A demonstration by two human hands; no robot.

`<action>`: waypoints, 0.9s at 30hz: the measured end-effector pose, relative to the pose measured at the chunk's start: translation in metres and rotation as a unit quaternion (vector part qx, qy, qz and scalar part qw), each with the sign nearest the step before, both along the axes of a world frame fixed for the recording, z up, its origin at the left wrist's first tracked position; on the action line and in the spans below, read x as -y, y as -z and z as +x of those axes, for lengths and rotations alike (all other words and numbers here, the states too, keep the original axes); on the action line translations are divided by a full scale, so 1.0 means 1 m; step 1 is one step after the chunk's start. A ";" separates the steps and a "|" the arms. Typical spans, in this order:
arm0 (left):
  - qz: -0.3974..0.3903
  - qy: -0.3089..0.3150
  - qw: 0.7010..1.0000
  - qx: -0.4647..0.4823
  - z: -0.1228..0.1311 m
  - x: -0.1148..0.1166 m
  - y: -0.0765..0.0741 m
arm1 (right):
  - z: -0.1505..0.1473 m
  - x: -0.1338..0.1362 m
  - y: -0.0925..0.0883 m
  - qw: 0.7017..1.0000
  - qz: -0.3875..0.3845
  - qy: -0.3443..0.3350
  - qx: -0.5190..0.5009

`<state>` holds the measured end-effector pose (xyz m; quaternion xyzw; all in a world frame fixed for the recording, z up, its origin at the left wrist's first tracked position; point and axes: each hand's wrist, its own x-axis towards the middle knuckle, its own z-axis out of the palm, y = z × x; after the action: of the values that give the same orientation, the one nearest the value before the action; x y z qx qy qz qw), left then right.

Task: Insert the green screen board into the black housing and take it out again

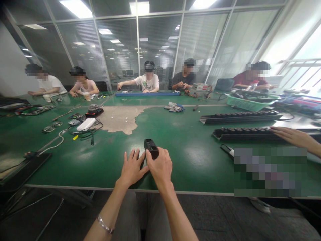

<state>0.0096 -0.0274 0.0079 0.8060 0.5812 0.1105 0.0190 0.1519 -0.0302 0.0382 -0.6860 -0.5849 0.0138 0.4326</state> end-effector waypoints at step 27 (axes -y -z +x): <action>-0.018 -0.005 1.000 0.004 -0.001 -0.003 0.001 | -0.011 0.023 0.015 0.994 -0.092 0.021 0.051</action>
<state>0.0088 -0.0246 0.0071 0.8024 0.5867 0.1035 0.0354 0.1413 -0.0534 0.0233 -0.7350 -0.5877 0.0233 0.3373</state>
